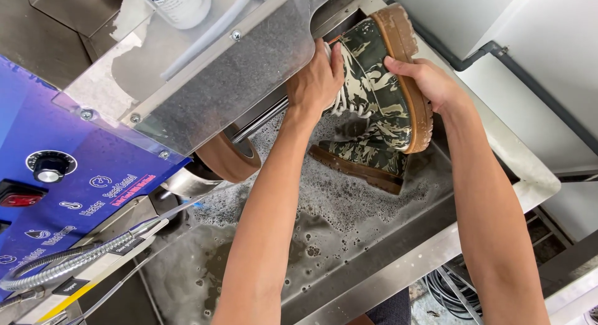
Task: The recorder uses an industrial shoe-washing machine to clean camouflage boots with soapy water and a rotating brush.
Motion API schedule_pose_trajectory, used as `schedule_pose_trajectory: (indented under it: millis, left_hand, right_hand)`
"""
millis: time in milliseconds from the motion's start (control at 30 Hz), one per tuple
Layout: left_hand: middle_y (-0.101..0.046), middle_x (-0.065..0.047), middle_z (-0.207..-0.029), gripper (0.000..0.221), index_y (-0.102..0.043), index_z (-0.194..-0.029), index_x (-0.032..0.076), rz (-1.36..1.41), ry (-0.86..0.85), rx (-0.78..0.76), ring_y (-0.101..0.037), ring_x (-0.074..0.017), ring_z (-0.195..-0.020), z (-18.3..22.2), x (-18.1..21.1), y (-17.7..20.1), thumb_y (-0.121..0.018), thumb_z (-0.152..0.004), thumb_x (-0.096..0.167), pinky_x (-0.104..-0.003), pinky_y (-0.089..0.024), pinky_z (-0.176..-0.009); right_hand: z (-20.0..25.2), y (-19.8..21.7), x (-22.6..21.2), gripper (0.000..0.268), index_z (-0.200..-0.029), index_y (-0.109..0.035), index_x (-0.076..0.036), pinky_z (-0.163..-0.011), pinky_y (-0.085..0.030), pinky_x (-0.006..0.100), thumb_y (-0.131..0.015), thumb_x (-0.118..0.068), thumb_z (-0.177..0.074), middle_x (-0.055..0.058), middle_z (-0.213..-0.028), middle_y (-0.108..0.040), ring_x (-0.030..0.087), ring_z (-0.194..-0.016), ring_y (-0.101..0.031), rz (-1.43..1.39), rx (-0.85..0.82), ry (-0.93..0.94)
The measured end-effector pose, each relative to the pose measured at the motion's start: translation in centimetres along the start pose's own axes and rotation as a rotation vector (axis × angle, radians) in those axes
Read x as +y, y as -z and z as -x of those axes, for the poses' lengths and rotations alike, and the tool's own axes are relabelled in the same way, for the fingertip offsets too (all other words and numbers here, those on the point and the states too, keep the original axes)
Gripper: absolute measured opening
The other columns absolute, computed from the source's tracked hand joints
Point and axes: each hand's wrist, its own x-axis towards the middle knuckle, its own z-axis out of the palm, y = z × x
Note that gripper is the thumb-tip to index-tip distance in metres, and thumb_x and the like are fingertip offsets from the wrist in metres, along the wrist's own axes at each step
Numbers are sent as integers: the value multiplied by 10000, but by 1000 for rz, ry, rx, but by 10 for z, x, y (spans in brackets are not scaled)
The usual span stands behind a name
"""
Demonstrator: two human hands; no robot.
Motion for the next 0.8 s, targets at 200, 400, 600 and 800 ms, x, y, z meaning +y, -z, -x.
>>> schedule_pose_trajectory:
  millis: [200,400,600,800]
  left_hand:
    - [-649,-224,-857,460,-635,-1043,-38,-22,-81,59,-674,-313,-700,-2,2,-8,-453,-1045,385,-460,-546,-637]
    - [-624,-210,-906,387,-621,-986,-27,-96,-193,153,-642,-309,-803,-1,-2,-11,-476,-1028,329,-469,-518,-709]
    - [-605,-210,-906,395,-622,-1057,-55,-126,-176,79,-618,-287,-789,-1,-5,-11,-476,-1037,311,-458,-504,-686]
    - [-602,-207,-897,403,-628,-1057,-59,-173,-247,161,-610,-275,-770,-4,-9,-18,-466,-1024,309,-439,-508,-659]
  right_hand:
    - [5,5,10,817,-1329,-574,55,-825,-580,393,-676,-590,-838,201,-1165,-706,278,-1007,-723,-31,18,23]
    - [-7,13,43,1004,-1451,-420,93,-984,-505,404,-706,-618,-803,279,-1299,-602,331,-1218,-623,22,-3,57]
    - [-10,4,62,1244,-1515,-325,63,-1120,-424,515,-723,-739,-650,314,-1399,-527,390,-1333,-536,-88,-39,120]
    - [-7,4,100,1441,-1624,-157,-24,-1216,-245,496,-798,-711,-532,269,-1579,-355,383,-1499,-330,-49,-128,231]
